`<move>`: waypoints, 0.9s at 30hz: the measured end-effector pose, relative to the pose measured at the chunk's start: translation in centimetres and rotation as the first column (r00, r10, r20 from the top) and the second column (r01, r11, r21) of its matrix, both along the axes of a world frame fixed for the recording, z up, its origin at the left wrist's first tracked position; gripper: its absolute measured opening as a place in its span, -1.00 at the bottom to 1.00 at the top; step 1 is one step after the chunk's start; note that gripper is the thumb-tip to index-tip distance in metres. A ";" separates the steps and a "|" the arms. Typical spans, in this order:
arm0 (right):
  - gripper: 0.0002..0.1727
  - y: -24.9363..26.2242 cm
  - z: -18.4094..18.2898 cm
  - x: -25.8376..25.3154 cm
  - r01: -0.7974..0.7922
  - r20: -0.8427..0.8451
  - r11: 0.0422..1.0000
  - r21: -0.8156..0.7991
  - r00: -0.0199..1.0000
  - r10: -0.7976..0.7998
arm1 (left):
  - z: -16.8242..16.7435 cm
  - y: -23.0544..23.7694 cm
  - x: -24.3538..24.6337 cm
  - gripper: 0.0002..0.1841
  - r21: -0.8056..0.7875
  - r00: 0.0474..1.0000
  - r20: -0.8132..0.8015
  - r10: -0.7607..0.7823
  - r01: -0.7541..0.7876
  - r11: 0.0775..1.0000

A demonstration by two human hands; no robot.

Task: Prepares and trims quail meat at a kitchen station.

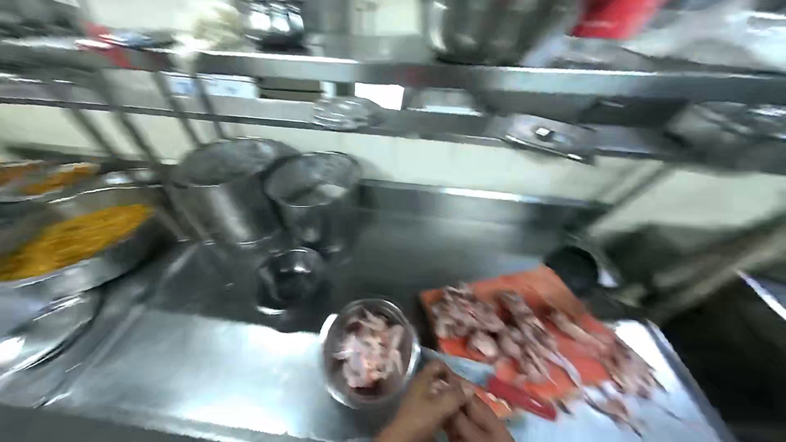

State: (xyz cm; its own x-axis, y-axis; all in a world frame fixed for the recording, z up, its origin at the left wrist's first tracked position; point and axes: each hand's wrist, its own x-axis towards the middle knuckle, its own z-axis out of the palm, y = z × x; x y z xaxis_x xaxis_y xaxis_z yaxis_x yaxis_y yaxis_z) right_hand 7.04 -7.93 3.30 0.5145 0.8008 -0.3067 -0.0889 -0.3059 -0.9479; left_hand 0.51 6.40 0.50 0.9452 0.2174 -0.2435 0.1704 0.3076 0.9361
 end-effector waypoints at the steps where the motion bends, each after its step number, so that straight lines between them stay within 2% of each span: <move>1: -0.67 0.3 0.6 -0.3 0.030 0.018 1.000 0.004 0.999 -0.030 | 0.2 -0.1 0.3 -0.54 -0.036 0.999 -0.011 0.035 -0.035 0.999; 3: -0.68 0.5 1.4 -0.7 0.081 0.159 0.993 0.084 0.983 -0.094 | 1.2 -0.4 1.0 -0.49 -0.060 0.994 -0.025 0.107 -0.108 0.992; 6: -0.71 -0.3 2.0 -1.3 0.108 0.355 0.983 0.152 0.922 -0.156 | 2.5 -0.8 1.2 -0.43 -0.010 0.994 0.060 0.093 -0.093 0.996; 10: -0.73 -1.4 2.4 -1.7 0.156 0.512 0.977 0.145 0.833 -0.209 | 3.7 -1.8 1.5 -0.53 -0.050 0.984 0.165 0.068 -0.060 0.997; 13: -0.74 -1.7 2.6 -1.9 0.192 0.567 0.973 0.128 0.791 -0.230 | 4.5 -2.4 1.6 -0.60 -0.137 0.986 0.143 0.085 -0.066 0.988; 16: -0.72 -1.7 2.5 -1.6 0.206 0.602 0.976 0.066 0.772 -0.204 | 5.0 -2.8 1.7 -0.64 -0.230 0.991 0.027 0.133 -0.124 0.965; 18: -0.69 -1.4 2.3 -1.3 0.212 0.632 0.977 0.018 0.755 -0.176 | 4.9 -2.9 1.9 -0.69 -0.250 0.982 -0.038 0.183 -0.186 0.950; 21: -0.66 -0.9 2.1 -1.1 0.233 0.689 0.972 -0.032 0.710 -0.148 | 4.6 -3.0 2.4 -0.74 -0.247 0.967 -0.048 0.249 -0.253 0.935; 24: -0.66 -0.5 2.0 -1.0 0.239 0.696 0.970 -0.042 0.703 -0.143 | 4.4 -2.8 2.4 -0.77 -0.278 0.961 -0.081 0.263 -0.275 0.920; 27: -0.59 -0.3 1.9 -1.0 0.233 0.694 0.970 -0.075 0.710 -0.117 | 4.4 -2.6 2.3 -0.81 -0.376 0.955 -0.172 0.243 -0.292 0.880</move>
State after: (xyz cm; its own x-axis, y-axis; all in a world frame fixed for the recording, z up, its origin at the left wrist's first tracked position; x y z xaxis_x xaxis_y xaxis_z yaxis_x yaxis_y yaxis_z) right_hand 6.06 -8.20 5.18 0.7554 0.6506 0.0779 0.4957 -0.4896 -0.7173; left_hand 2.83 3.76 4.95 0.8242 0.3218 -0.4659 0.1289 0.6947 0.7077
